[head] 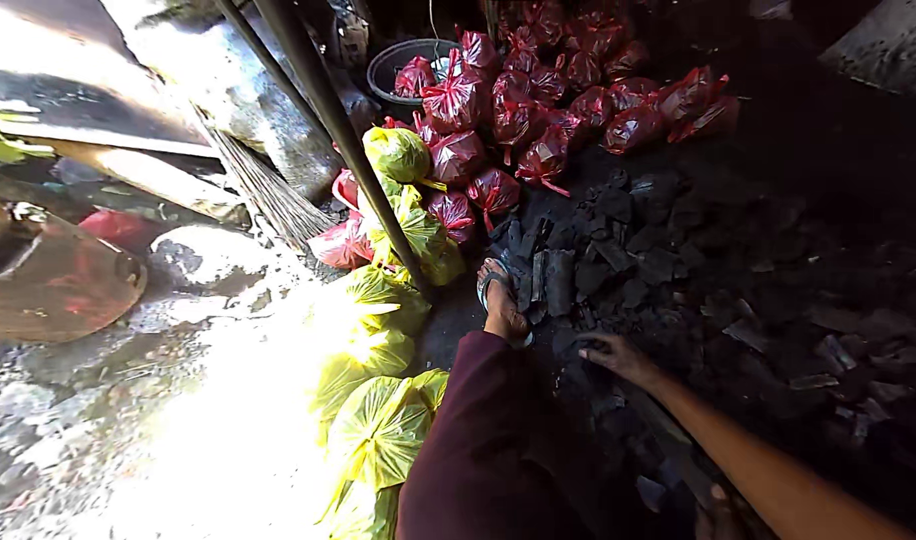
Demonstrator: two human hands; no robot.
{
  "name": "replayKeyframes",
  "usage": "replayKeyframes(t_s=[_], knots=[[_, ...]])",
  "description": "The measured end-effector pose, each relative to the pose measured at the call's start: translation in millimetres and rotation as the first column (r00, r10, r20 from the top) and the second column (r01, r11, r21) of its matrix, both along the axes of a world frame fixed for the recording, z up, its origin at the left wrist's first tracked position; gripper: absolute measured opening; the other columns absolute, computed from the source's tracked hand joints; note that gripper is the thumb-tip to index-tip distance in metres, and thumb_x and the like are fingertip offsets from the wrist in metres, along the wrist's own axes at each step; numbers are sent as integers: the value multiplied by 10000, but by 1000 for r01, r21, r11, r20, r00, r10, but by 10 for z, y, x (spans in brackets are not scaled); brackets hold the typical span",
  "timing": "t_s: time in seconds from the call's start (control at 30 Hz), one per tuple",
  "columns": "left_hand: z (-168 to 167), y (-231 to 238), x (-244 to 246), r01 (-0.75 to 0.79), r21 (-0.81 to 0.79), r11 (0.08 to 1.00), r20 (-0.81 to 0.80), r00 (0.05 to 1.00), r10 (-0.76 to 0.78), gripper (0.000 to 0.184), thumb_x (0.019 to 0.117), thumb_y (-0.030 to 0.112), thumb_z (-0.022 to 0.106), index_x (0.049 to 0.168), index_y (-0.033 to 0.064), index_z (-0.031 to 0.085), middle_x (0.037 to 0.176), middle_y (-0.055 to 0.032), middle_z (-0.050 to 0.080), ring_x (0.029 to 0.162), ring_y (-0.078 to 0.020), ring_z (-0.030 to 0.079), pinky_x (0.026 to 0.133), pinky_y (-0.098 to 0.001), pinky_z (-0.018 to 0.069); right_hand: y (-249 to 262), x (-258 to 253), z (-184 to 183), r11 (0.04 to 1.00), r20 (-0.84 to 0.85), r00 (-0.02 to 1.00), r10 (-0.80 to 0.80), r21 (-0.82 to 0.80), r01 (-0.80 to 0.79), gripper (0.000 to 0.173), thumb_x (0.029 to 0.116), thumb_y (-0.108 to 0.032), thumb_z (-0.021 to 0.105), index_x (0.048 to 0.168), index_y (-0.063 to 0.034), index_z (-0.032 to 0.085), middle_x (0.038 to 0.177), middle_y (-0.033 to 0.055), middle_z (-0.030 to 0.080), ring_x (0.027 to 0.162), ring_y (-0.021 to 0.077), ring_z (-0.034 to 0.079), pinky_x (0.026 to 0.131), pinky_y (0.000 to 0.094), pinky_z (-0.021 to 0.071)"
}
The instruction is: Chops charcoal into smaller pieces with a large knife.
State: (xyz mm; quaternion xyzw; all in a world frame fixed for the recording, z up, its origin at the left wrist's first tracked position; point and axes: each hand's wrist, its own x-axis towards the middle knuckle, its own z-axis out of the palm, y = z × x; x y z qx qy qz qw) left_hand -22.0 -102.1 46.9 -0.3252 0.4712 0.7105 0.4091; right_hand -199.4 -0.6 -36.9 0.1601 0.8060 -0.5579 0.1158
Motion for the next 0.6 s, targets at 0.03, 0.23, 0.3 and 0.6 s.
replayKeyframes(t_s=[0.03, 0.23, 0.3, 0.6], knots=[[17, 10, 9, -15, 36, 999, 5, 1000, 15, 289, 1126, 166, 307, 998, 0, 507, 604, 38, 487, 478, -19, 499, 481, -167, 468, 68, 155, 89, 994, -81, 991, -106, -38, 103, 296, 1004, -87, 648, 1265, 52, 633, 1145, 198, 678, 972, 238, 664, 894, 393, 542], [134, 44, 79, 36, 90, 995, -127, 992, -24, 342, 1139, 203, 262, 958, 10, 480, 570, 27, 469, 439, -46, 492, 454, -185, 480, 615, 1325, 334, 729, -283, 672, -684, -251, 636, 416, 936, -2, 616, 1336, -18, 501, 1115, 66, 609, 919, 86, 623, 804, 288, 553], [155, 72, 139, 86, 75, 994, -244, 968, -65, 323, 1135, 184, 280, 979, -6, 490, 577, 28, 472, 445, -33, 490, 452, -177, 474, 812, 1806, 352, 562, -224, 515, -827, -334, 757, 513, 964, -10, 586, 1450, -87, 441, 1191, 41, 605, 947, 70, 624, 804, 263, 552], [-25, 89, 309, 462, -182, 868, -590, 654, -472, 258, 1105, 124, 363, 1127, -77, 522, 631, 18, 492, 471, -29, 496, 462, -191, 480, 990, 3429, -150, -274, 139, -236, -962, -487, 829, 369, 1104, -250, 407, 1377, -7, 459, 1123, 97, 602, 923, 130, 619, 807, 337, 555]])
